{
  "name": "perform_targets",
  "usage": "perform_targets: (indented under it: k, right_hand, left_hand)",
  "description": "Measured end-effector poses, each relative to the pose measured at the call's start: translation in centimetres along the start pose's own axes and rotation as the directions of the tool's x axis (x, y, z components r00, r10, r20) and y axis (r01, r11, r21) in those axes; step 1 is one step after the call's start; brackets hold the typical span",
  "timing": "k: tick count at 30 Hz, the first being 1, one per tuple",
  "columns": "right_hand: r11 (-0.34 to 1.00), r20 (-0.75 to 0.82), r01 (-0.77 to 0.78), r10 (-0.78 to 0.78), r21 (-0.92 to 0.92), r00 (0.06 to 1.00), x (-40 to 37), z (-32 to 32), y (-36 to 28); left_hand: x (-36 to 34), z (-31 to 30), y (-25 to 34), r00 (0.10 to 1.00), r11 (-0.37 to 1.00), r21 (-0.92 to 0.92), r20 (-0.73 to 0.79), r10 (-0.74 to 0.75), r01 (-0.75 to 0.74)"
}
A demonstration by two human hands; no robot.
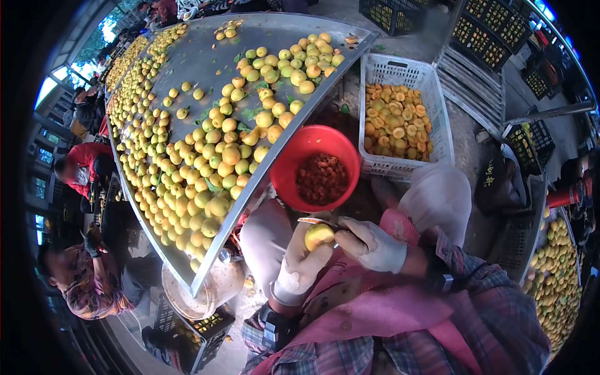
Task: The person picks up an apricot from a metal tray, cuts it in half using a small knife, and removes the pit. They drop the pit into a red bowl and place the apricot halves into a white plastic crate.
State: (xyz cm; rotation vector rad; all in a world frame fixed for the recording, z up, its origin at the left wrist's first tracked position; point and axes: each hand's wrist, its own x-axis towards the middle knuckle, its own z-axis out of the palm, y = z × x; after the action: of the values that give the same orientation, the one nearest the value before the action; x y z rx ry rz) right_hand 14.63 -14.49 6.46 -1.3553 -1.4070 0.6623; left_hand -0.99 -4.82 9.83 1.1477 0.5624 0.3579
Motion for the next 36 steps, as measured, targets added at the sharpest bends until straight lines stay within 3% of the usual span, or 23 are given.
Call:
perform_targets:
  k: [1,4,7,10,12,13,15,17,20,22,26,28,32,33,34,36]
  right_hand:
    - [0.999,0.069,-0.024,0.021,0.043,0.997,0.1,0.0,0.1]
    - [1.0,0.057,-0.019,0.018,0.016,0.998,0.2,-0.2,-0.6]
    - [0.985,0.118,-0.107,0.092,0.135,0.989,0.4,-0.3,-0.9]
    - [0.998,0.107,-0.043,0.038,0.049,0.994,0.3,-0.5,-1.8]
    - [0.989,0.164,-0.108,0.091,0.097,0.982,0.5,-0.7,-1.7]
    - [0.974,0.218,-0.177,0.144,0.14,0.965,0.5,-0.7,-1.6]
    - [0.988,0.187,-0.118,0.097,0.103,0.978,0.4,-0.3,-0.9]
    - [0.996,0.157,-0.062,0.051,0.063,0.986,0.3,-0.1,-0.8]
    - [0.996,0.133,-0.083,0.078,0.032,0.988,0.4,-0.3,-1.3]
    - [0.99,0.196,-0.141,0.145,-0.03,0.97,0.4,-0.6,-1.3]
    - [0.991,0.22,-0.127,0.133,-0.041,0.966,0.0,-0.4,-0.6]
    - [0.961,0.114,-0.097,0.069,0.258,0.991,0.3,-0.3,-0.8]
    - [0.96,0.218,-0.108,0.05,0.26,0.975,-0.7,0.0,1.1]
    - [0.986,0.162,0.164,-0.167,0.033,0.973,-1.1,0.3,1.8]
    - [0.889,0.157,0.409,-0.383,-0.207,0.91,-1.5,0.4,2.4]
    - [0.895,0.157,0.389,-0.362,-0.217,0.919,-1.6,0.4,2.1]
  left_hand:
    - [0.0,-0.3,-0.3,1.0,1.0,-0.001,-0.001,-0.001,0.001]
    - [0.3,-2.0,-1.8,0.997,0.989,0.132,0.063,0.052,-0.06]
    - [0.6,-2.6,-2.2,0.985,0.988,0.118,0.155,0.077,-0.095]
    - [0.2,-1.5,-1.8,0.991,0.999,-0.022,0.13,0.04,-0.038]
    - [0.1,-0.8,-2.1,0.985,0.982,-0.091,0.02,0.17,-0.168]
    - [0.1,-0.8,-2.6,0.986,0.982,-0.091,0.019,0.168,-0.165]
    - [0.3,-0.7,-3.6,0.97,0.972,0.013,-0.063,0.234,-0.234]
    - [-0.1,0.0,-3.6,0.969,0.974,0.015,-0.1,0.226,-0.225]
    - [0.0,0.6,-3.3,0.975,0.983,0.041,-0.125,0.183,-0.179]
    - [0.0,0.7,-3.5,0.973,0.988,0.108,-0.188,0.13,-0.111]
    - [-0.1,-0.3,-3.4,0.981,0.989,0.107,-0.157,0.114,-0.098]
    - [0.0,-0.5,-2.0,0.995,0.995,0.029,0.049,0.09,-0.092]
    - [0.0,-0.4,-1.7,0.987,0.99,0.038,0.086,0.136,-0.139]
    - [0.2,-0.5,-2.0,0.982,0.983,0.061,0.092,0.167,-0.173]
    - [0.3,-0.5,-2.1,0.975,0.975,0.082,0.1,0.198,-0.206]
    - [0.5,0.3,-1.9,0.97,0.964,0.106,0.052,0.238,-0.242]
